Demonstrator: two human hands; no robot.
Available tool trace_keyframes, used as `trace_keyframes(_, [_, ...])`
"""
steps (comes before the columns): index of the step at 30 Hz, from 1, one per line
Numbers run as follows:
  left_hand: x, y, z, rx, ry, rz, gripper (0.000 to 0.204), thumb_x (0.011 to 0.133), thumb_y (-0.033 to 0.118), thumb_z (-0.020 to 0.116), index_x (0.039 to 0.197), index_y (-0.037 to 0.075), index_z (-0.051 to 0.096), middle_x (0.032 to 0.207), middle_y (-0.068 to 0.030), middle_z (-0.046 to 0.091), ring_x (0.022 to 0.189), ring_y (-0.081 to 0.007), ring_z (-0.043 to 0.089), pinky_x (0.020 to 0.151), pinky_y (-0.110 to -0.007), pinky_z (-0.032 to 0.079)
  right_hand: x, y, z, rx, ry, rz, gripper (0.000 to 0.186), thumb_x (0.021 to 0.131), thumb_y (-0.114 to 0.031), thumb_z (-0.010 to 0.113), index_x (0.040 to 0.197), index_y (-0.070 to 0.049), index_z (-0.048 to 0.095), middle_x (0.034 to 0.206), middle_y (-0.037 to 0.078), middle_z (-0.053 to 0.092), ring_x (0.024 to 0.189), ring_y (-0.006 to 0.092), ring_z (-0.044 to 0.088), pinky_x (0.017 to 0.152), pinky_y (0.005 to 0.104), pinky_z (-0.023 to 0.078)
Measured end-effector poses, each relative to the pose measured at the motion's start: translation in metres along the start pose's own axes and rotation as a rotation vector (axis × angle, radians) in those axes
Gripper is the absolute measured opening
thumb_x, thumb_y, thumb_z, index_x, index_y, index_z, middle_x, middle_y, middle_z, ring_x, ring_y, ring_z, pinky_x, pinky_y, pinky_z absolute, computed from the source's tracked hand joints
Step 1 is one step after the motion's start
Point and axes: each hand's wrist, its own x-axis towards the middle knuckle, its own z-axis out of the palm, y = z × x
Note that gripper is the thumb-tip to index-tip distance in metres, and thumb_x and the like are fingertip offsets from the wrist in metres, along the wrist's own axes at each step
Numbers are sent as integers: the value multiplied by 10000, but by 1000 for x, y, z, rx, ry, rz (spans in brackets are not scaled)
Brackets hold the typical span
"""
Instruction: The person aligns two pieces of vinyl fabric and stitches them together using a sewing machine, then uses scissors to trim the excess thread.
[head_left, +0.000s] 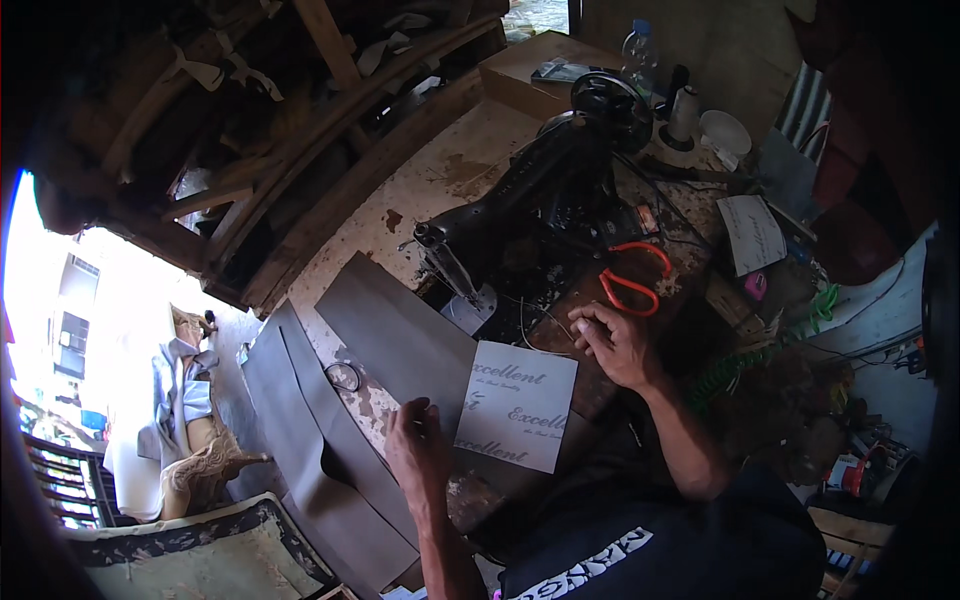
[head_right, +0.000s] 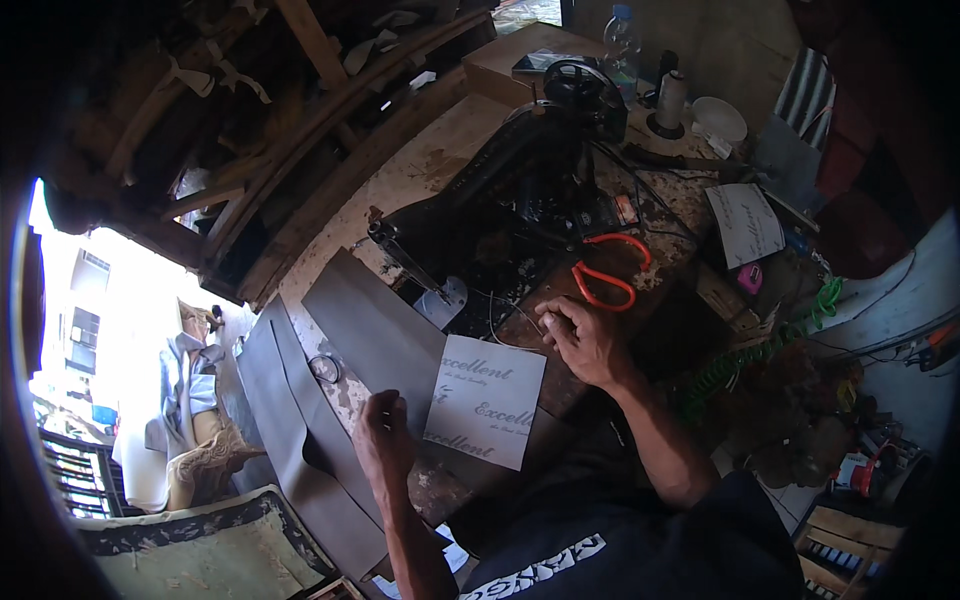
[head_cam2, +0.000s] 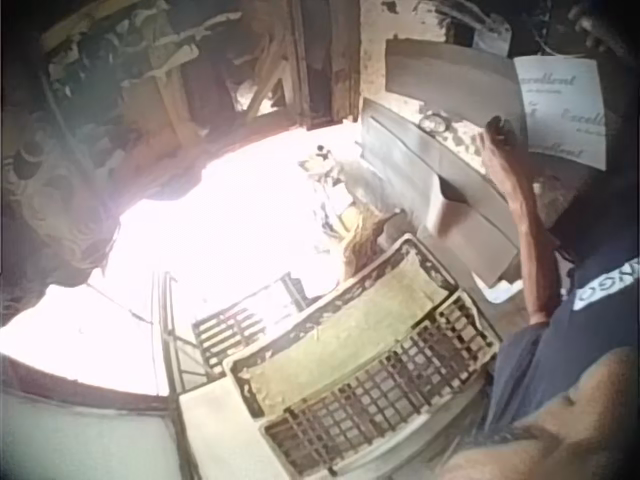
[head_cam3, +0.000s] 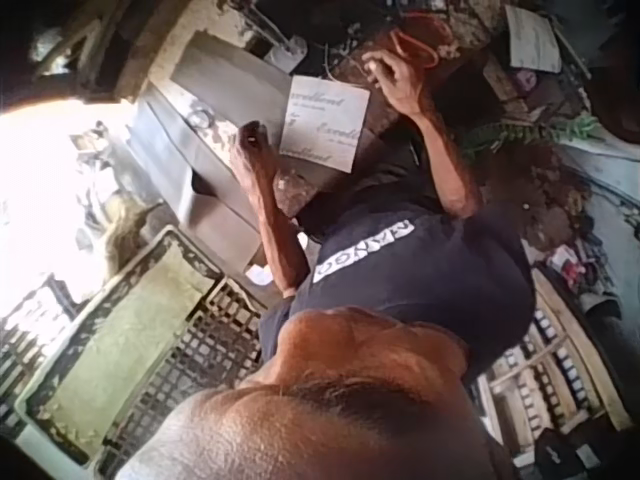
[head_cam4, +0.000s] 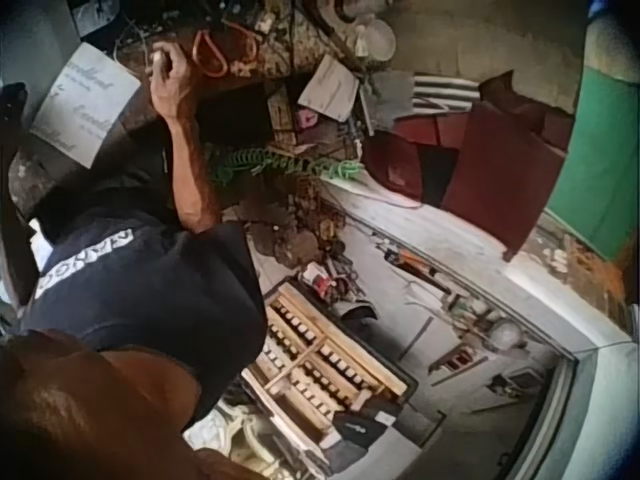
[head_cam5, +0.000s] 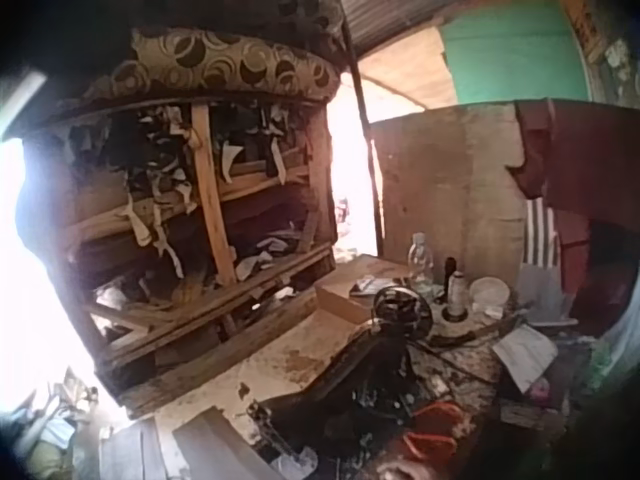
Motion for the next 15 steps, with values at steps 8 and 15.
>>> trace_keyframes(8, [-27, 41, 30, 253, -146, 36, 366, 869, 298, 762, 1095, 19, 688, 1083, -188, 679, 1145, -386, 594, 973, -504, 437, 5, -2, 5, -330, 42, -200, 149, 1021, -144, 610, 1098, -43, 688, 941, 120, 713, 854, 282, 713, 750, 368, 547])
trace_keyframes(15, [-1, 14, 0, -286, -228, -134, 238, 933, 221, 738, 993, 11, 644, 900, -114, 659, 851, -257, 618, 835, -378, 487, 3, -8, 9, -332, 52, -249, 138, 1008, -133, 612, 1087, -57, 694, 957, 132, 720, 886, 315, 717, 762, 387, 551])
